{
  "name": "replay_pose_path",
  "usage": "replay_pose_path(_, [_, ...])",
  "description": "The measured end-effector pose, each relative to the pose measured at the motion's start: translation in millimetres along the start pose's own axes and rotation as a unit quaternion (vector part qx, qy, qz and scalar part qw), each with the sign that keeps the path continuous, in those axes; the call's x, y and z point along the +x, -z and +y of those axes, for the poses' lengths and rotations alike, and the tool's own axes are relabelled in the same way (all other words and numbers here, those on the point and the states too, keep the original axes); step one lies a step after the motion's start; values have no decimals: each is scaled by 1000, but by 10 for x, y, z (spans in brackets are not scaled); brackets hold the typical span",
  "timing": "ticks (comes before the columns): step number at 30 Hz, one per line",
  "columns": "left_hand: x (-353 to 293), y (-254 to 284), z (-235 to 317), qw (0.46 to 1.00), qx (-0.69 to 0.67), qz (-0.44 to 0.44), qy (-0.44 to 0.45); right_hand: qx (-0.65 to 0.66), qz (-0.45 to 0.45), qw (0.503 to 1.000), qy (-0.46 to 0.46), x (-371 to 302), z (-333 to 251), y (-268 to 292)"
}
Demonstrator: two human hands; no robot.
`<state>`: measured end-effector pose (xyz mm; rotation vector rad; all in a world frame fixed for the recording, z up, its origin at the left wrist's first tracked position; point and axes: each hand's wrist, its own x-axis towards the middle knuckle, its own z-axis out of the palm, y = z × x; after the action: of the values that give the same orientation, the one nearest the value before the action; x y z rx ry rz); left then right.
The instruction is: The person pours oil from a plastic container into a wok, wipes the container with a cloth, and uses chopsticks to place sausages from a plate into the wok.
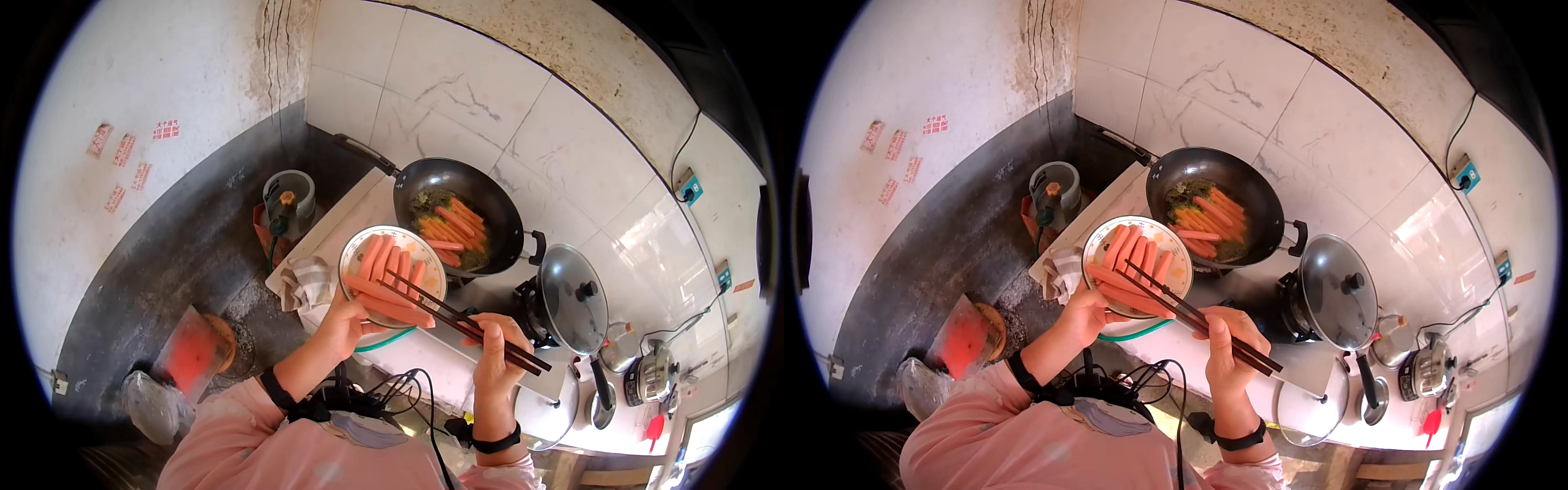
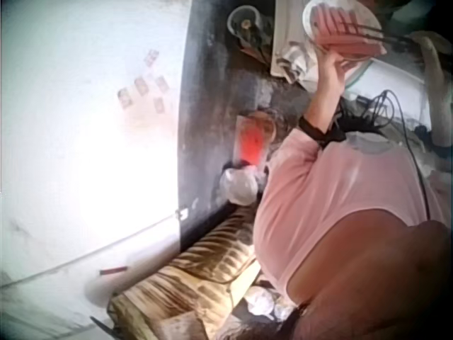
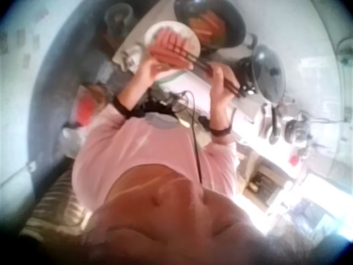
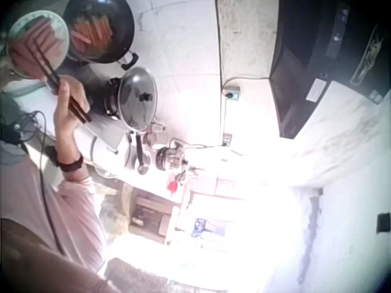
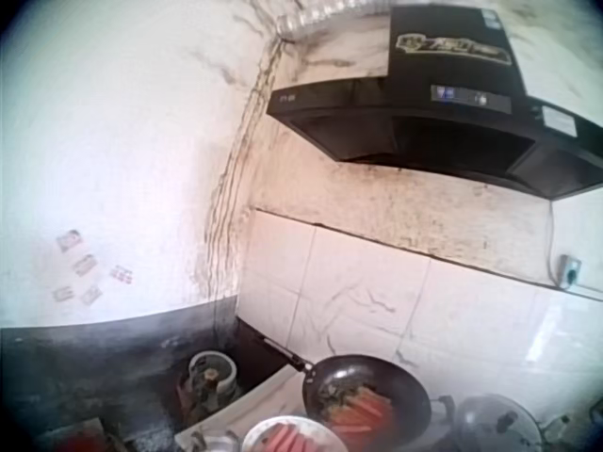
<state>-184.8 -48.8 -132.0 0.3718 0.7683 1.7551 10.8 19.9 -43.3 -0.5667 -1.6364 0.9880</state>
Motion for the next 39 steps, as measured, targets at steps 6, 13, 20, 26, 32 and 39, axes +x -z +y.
replay_pose_path(6, [66, -85, 7, 1000, 11, -2, -2, -77, -38, 994, 63, 29, 103, -5])
replay_pose_path(13, [201, -22, -90, 1000, -4, -15, 14, -60, 44, 996, 44, 223, 548, 11])
replay_pose_path(20, [215, -172, -15, 999, 25, 1, 26, -52, 121, 991, 32, 517, 865, 121])
replay_pose_path(26, [223, -98, 0, 1000, 22, 10, 17, 80, 228, 967, -77, 755, 1083, 340])
replay_pose_path(32, [228, -59, -20, 1000, 14, 4, 20, 75, 256, 959, -98, 786, 1430, 560])
replay_pose_path(39, [135, 9, -3, 1000, 10, 1, 11, 69, 270, 958, -69, 633, 1071, 599])
